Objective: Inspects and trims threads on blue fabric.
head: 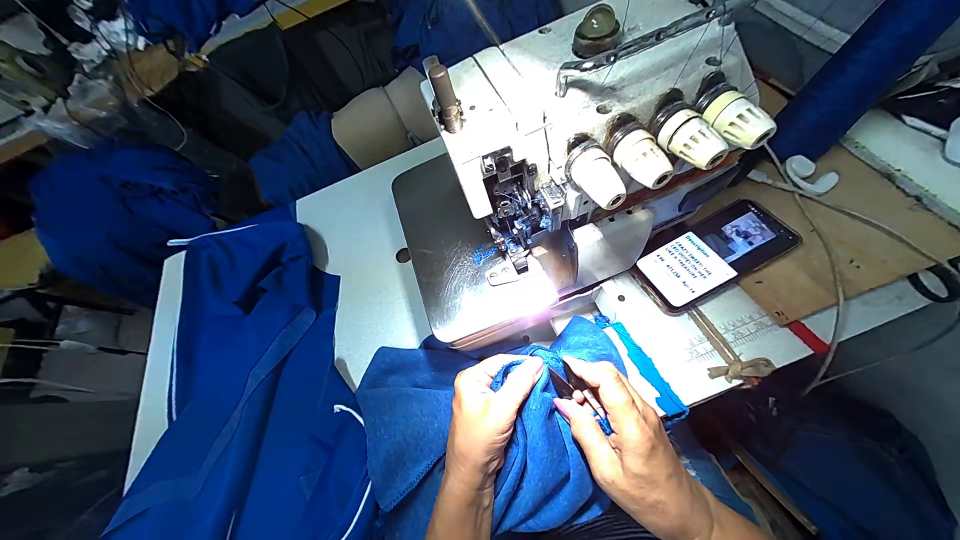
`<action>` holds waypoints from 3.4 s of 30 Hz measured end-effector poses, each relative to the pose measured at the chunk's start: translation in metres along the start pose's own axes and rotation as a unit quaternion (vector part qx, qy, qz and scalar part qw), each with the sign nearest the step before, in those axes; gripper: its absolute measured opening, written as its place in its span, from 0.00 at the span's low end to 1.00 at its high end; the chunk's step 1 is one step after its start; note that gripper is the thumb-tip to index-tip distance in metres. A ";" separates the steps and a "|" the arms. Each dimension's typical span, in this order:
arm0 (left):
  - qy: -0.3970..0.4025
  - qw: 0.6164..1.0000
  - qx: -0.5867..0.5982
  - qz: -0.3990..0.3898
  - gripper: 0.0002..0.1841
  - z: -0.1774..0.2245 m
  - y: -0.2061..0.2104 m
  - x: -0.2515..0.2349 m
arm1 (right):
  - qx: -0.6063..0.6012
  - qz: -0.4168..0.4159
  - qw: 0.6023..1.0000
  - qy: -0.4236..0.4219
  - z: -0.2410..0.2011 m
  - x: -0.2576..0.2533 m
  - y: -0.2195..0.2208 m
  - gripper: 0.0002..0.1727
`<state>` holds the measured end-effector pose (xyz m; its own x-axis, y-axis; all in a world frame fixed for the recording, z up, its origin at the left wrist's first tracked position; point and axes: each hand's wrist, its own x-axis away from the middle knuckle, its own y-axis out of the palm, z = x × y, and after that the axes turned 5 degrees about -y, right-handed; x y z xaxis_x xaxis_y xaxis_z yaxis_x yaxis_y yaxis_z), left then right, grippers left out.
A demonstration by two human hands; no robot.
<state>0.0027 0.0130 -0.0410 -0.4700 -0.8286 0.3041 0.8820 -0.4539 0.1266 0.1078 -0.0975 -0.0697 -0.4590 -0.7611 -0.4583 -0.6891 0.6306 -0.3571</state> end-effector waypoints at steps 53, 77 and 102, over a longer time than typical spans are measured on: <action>0.011 1.000 0.008 -0.012 0.05 -0.001 -0.001 0.000 | -0.006 0.007 1.000 0.014 -0.002 0.001 0.003 0.18; 0.020 1.000 0.011 -0.016 0.05 -0.002 -0.001 0.000 | -0.022 -0.002 1.000 0.017 -0.003 -0.001 -0.001 0.18; 0.027 0.999 -0.010 -0.020 0.06 -0.003 -0.002 0.000 | -0.023 -0.011 0.999 0.025 -0.009 -0.005 -0.013 0.17</action>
<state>0.0013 0.0133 -0.0439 -0.5058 -0.8265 0.2470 0.8623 -0.4926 0.1175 0.1137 -0.1029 -0.0551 -0.4699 -0.7820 -0.4095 -0.7235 0.6070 -0.3288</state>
